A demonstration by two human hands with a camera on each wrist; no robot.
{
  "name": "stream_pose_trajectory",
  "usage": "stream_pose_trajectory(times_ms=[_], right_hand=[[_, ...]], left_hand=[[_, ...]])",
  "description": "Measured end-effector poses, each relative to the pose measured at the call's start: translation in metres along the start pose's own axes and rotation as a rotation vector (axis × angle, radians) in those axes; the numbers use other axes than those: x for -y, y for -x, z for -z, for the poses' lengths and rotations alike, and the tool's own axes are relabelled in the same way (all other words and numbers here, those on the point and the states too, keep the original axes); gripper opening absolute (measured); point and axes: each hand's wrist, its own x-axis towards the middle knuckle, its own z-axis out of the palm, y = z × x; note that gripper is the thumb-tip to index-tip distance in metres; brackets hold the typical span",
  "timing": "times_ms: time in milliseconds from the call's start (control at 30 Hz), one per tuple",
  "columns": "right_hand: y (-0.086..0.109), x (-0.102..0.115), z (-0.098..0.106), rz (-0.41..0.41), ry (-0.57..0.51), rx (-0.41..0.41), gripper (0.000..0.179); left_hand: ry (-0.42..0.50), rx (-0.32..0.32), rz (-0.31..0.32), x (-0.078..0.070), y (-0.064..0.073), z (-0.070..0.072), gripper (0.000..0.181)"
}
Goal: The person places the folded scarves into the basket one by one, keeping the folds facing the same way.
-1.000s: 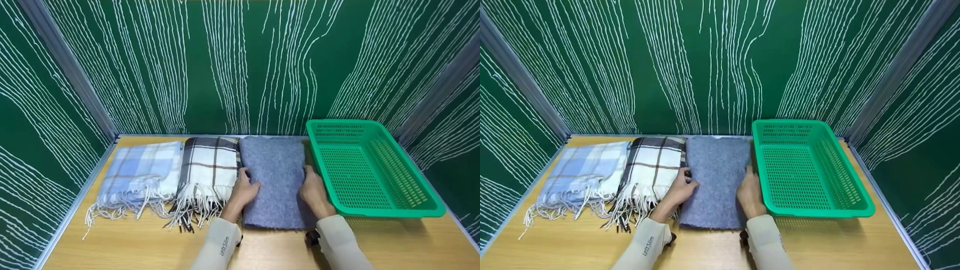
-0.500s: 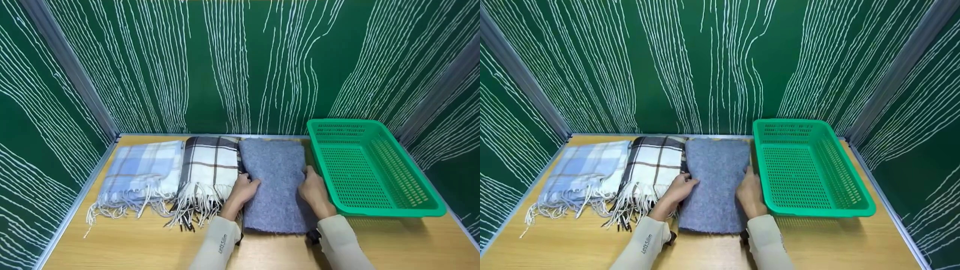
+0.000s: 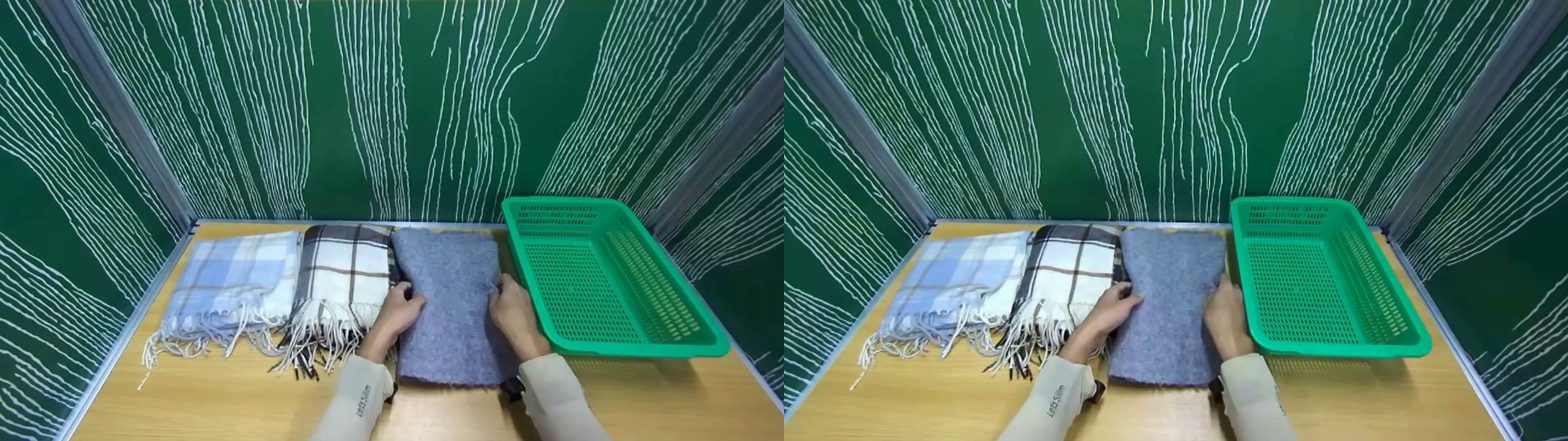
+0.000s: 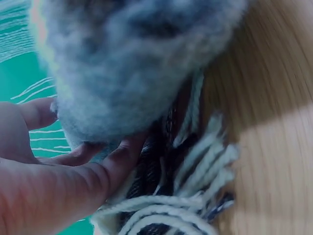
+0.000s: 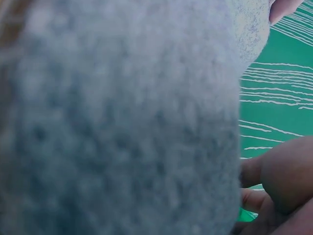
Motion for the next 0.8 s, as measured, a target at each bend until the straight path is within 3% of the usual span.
stream_pose_trajectory(times_ms=[267, 500, 800], right_hand=[[0.003, 0.005, 0.004, -0.019, 0.023, 0.044, 0.011], [0.007, 0.009, 0.006, -0.021, 0.013, 0.036, 0.015], [0.011, 0.022, 0.012, -0.01, -0.01, 0.037, 0.018]], left_hand=[[0.037, -0.061, -0.033, 0.005, -0.002, 0.0, 0.041], [0.08, -0.066, -0.05, 0.007, 0.0, 0.003, 0.03], [0.091, -0.127, -0.062, 0.007, 0.003, 0.005, 0.039]])
